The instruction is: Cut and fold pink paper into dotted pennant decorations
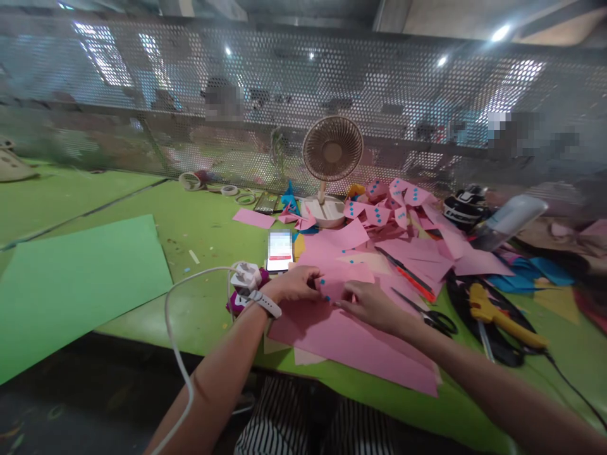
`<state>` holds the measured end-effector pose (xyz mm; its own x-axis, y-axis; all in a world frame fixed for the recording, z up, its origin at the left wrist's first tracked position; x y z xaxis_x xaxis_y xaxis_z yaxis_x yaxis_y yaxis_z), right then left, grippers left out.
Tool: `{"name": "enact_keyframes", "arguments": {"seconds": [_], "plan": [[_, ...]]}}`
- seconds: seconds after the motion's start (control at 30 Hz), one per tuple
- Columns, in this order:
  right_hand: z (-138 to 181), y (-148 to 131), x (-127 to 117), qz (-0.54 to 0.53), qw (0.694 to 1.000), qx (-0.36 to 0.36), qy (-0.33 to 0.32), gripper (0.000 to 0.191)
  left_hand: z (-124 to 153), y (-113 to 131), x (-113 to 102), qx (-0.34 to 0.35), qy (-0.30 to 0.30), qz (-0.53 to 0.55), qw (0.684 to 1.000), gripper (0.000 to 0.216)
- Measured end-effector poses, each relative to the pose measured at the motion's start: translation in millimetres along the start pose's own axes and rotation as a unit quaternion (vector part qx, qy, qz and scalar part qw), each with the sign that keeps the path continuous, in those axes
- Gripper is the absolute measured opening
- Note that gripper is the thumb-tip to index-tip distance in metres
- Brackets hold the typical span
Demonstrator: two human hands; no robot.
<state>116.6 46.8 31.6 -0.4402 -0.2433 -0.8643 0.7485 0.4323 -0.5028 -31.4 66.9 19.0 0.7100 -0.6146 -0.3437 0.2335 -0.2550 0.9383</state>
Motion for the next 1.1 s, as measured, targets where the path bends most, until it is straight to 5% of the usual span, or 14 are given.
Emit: {"name": "enact_keyframes", "arguments": {"seconds": [0.1, 0.27, 0.77, 1.1], "plan": [[4.4, 4.3, -0.6, -0.124, 0.991, 0.054, 0.003, 0.025, 1.4, 1.4, -0.8, -0.012, 0.01, 0.056, 0.998, 0.04], [9.6, 5.0, 3.4, -0.328, 0.935, 0.131, -0.044, 0.031, 3.0, 4.1, -4.6, -0.024, 0.036, 0.077, 0.996, 0.048], [3.5, 3.6, 0.7, -0.351, 0.923, 0.156, -0.018, 0.026, 1.6, 4.4, -3.3, -0.015, 0.057, 0.124, 0.991, 0.052], [3.7, 6.3, -0.1, -0.402, 0.9, 0.166, 0.006, 0.03, 3.8, 10.8, -6.2, 0.005, 0.081, 0.116, 0.99, 0.075]]}}
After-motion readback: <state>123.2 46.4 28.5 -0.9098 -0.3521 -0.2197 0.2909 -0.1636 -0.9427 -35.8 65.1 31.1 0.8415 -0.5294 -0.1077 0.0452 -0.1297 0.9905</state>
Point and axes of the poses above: each hand's wrist, its own z-axis away from the middle knuckle, its own x-axis out of the palm, y = z × x, the point moved 6 cm from there along -z, towards the middle knuckle, and after that the axes turned 9 degrees about x, right-handed, at the moved point
